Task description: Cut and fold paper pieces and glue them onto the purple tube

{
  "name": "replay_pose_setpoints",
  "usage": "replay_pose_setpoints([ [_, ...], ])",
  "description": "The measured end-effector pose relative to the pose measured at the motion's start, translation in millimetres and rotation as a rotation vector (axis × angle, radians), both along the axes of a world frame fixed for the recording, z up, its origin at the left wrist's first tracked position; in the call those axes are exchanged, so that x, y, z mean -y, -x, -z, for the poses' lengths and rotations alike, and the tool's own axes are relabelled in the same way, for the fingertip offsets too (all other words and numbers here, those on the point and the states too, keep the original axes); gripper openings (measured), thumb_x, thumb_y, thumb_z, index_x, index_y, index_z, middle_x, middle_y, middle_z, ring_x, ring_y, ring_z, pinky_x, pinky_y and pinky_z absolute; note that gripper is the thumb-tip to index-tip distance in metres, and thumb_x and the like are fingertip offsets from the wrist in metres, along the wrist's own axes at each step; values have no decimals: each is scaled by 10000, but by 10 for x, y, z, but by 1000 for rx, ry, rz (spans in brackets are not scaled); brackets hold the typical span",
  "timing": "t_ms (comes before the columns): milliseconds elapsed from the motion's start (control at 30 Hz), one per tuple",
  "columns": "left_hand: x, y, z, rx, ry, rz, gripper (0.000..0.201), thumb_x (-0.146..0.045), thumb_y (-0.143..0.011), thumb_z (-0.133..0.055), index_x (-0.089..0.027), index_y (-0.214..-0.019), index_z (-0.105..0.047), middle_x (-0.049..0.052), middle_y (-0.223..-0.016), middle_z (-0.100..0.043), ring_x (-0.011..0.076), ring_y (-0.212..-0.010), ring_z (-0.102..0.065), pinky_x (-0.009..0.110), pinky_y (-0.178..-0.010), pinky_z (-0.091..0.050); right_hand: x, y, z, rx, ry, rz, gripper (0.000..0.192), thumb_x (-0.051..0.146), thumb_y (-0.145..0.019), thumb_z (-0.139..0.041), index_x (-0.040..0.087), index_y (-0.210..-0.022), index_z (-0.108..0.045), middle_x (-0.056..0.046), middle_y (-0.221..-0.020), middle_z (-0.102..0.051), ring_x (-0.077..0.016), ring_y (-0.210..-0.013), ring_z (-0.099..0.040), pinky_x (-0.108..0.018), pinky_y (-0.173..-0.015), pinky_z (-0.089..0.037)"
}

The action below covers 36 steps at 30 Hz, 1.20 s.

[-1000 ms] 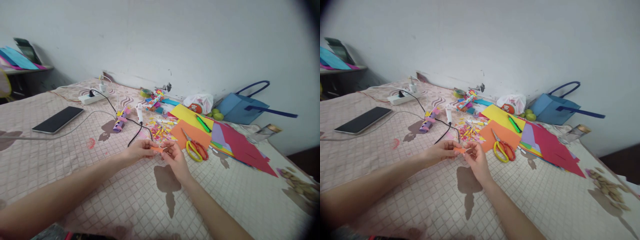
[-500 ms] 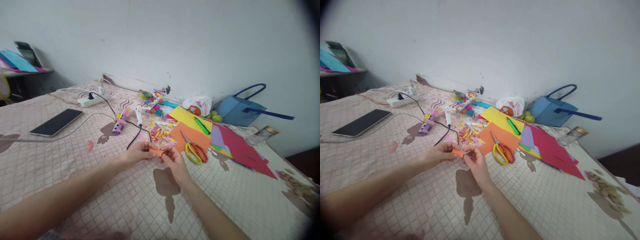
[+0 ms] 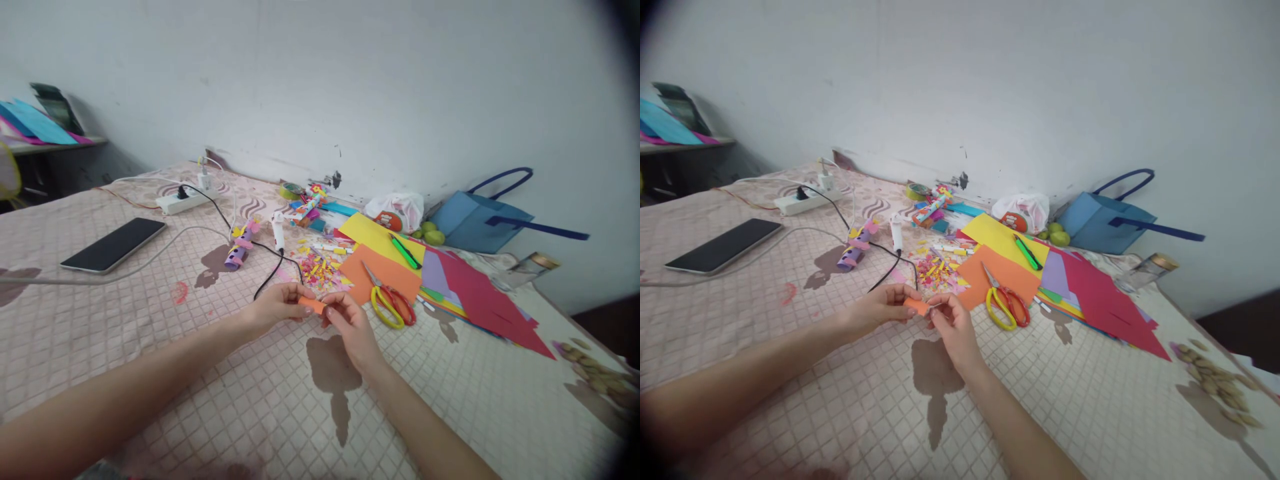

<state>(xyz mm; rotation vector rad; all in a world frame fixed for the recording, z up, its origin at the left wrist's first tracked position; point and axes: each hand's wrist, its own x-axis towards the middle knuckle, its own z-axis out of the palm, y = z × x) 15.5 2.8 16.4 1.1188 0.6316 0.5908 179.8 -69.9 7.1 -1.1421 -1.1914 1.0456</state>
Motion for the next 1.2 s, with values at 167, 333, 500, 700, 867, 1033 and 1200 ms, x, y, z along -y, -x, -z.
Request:
replay_pose_setpoints([
  [167, 4, -3, 1, -19, -19, 6, 347, -214, -602, -762, -136, -889, -584, 5, -749, -628, 85, -663, -553, 211, -606, -411, 1, 1, 11, -20, 6, -10, 83, 245, -788, -548, 217, -866, -557, 12, -734, -563, -128, -664, -532, -259, -607, -455],
  [333, 1, -6, -2, -42, -21, -9, 370, -219, -594, -764, -136, -906, -582, 17, -785, -633, 93, -669, -556, 210, -593, -409, 3, 13, 2, -66, 5, -28, 71, 237, -785, -558, 215, -851, -569, 17, -728, -548, -123, -664, -522, -249, -595, -452],
  [500, 3, -10, -28, -52, -47, -6, 360, -233, -597, -758, -126, -894, -584, 27, -782, -640, 102, -672, -559, 214, -588, -409, 6, 18, -17, -46, -4, -24, 78, 278, -802, -554, 215, -839, -582, 19, -720, -553, -120, -661, -526, -241, -594, -448],
  [700, 0, -21, 44, -58, -171, 8, 353, -262, -610, -742, -122, -887, -575, 6, -697, -621, 101, -623, -568, 229, -595, -419, -2, 3, -3, 70, 46, -33, 165, 358, -790, -585, 193, -790, -596, 20, -680, -563, -112, -611, -517, -234, -585, -424],
  [867, 22, -12, 80, -180, -536, -69, 327, -278, -669, -697, -141, -942, -580, -30, -635, -553, 93, -577, -524, 213, -544, -401, 1, 0, 20, 153, 60, -25, 208, 369, -792, -581, 177, -711, -583, 24, -618, -547, -108, -580, -499, -224, -568, -399],
  [1033, 81, 3, 11, -239, -745, -115, 257, -246, -725, -644, -163, -956, -569, 33, -856, -623, 136, -756, -583, 258, -682, -460, -1, -7, 8, 141, 80, 21, 266, 410, -779, -592, 175, -661, -551, 33, -576, -524, -107, -557, -482, -221, -551, -377],
  [1200, 102, 5, -16, -239, -897, -155, 224, -240, -736, -636, -171, -936, -561, 46, -920, -596, 150, -824, -564, 269, -709, -462, -12, -19, 26, 81, 106, 18, 282, 424, -776, -595, 171, -658, -558, 40, -560, -518, -99, -539, -476, -215, -539, -356],
])
